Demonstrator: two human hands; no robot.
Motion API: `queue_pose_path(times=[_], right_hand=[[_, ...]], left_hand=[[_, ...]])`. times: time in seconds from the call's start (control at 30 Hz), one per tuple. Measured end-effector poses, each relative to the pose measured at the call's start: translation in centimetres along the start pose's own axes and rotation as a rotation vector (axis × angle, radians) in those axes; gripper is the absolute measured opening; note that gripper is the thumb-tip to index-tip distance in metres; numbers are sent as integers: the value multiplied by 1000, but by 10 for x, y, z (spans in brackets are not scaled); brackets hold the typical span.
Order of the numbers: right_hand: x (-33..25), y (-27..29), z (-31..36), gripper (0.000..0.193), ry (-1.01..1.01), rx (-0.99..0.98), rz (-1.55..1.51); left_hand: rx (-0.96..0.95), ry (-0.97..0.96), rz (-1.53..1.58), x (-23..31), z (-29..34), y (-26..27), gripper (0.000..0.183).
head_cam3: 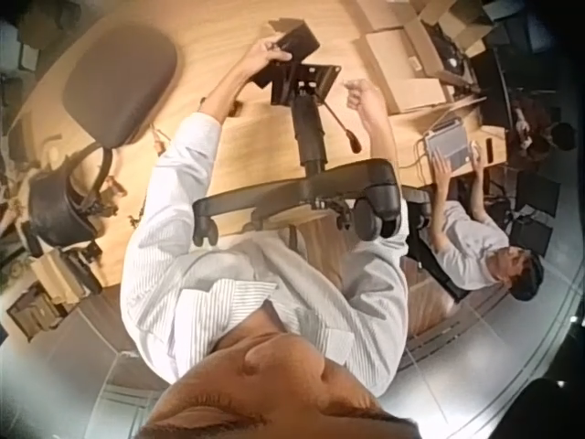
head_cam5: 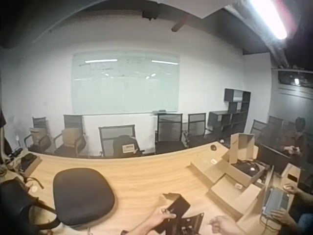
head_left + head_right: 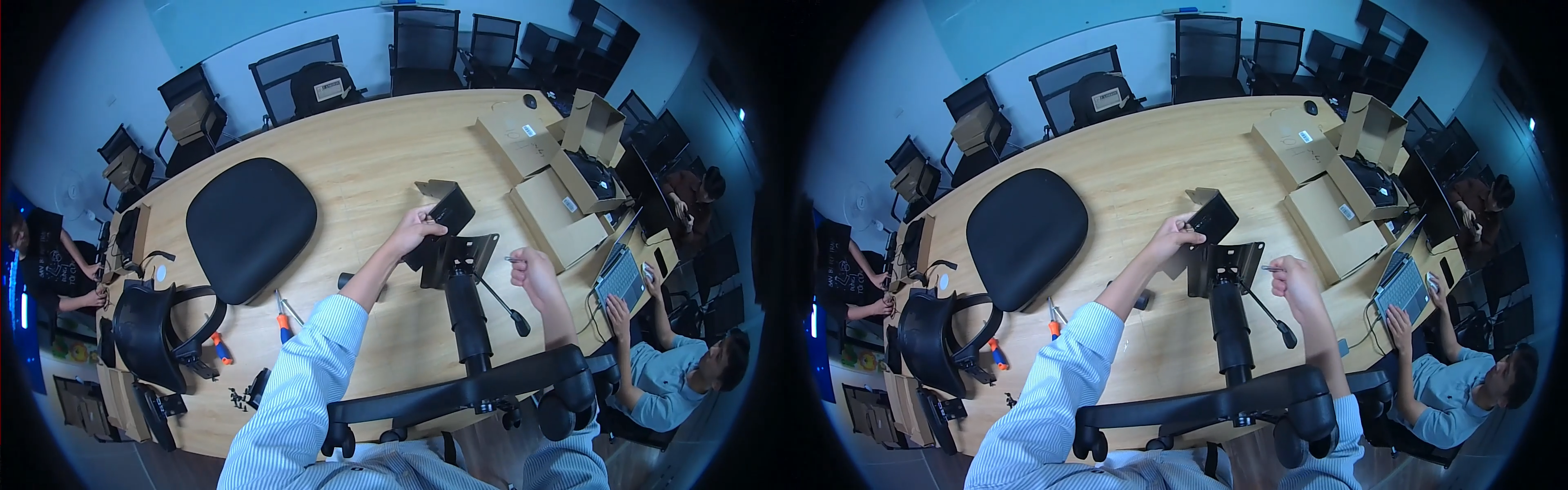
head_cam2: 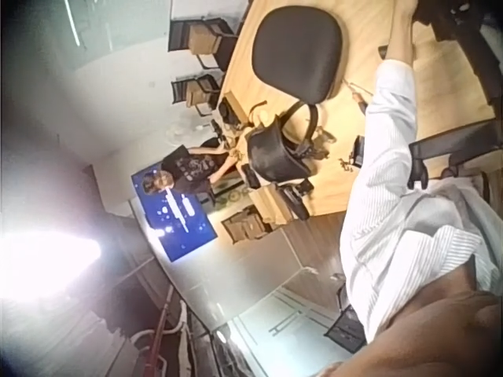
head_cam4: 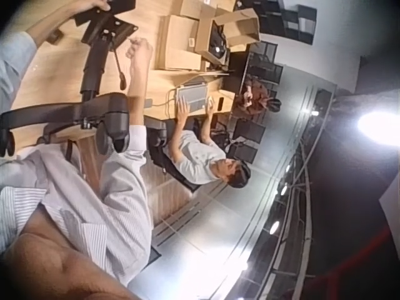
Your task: Assembling the components of an office chair, specifically attaching parts using a screwdriver.
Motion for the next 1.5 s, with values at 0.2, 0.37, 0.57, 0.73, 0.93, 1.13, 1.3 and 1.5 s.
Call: queue_pose_path(times=[0.2,0.37,0.57,0.73,0.93,1.13,1.3,1.5], right_hand=[[-18,24,58,16,46,27,-12],[-23,71,113,18,247,173,-203],[-43,100,192,18,346,197,-478],[-94,85,302,21,820,153,-288],[-101,-103,295,16,800,-89,374],[-34,-316,259,25,-220,-867,-296],[48,-402,287,14,-620,-769,-638],[187,-409,302,21,-1021,-742,-784]], left_hand=[[120,2,-24,34,5,12,55],[150,-106,9,67,42,40,52],[281,-277,89,134,142,47,52],[336,-498,321,175,283,62,60],[598,-457,-70,225,445,4,70],[632,-239,-185,235,526,-56,63],[514,26,-368,220,574,-79,63],[165,556,-675,194,575,-87,73]])
Point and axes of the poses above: each hand's wrist, its own z-axis away from the middle knuckle, its own y-axis out of the back of the hand, x = y × z, the point moved 3 cm from there along -z, towards the middle knuckle, and after that the axes turned 10 degrees about z, right-handed, at the moved point
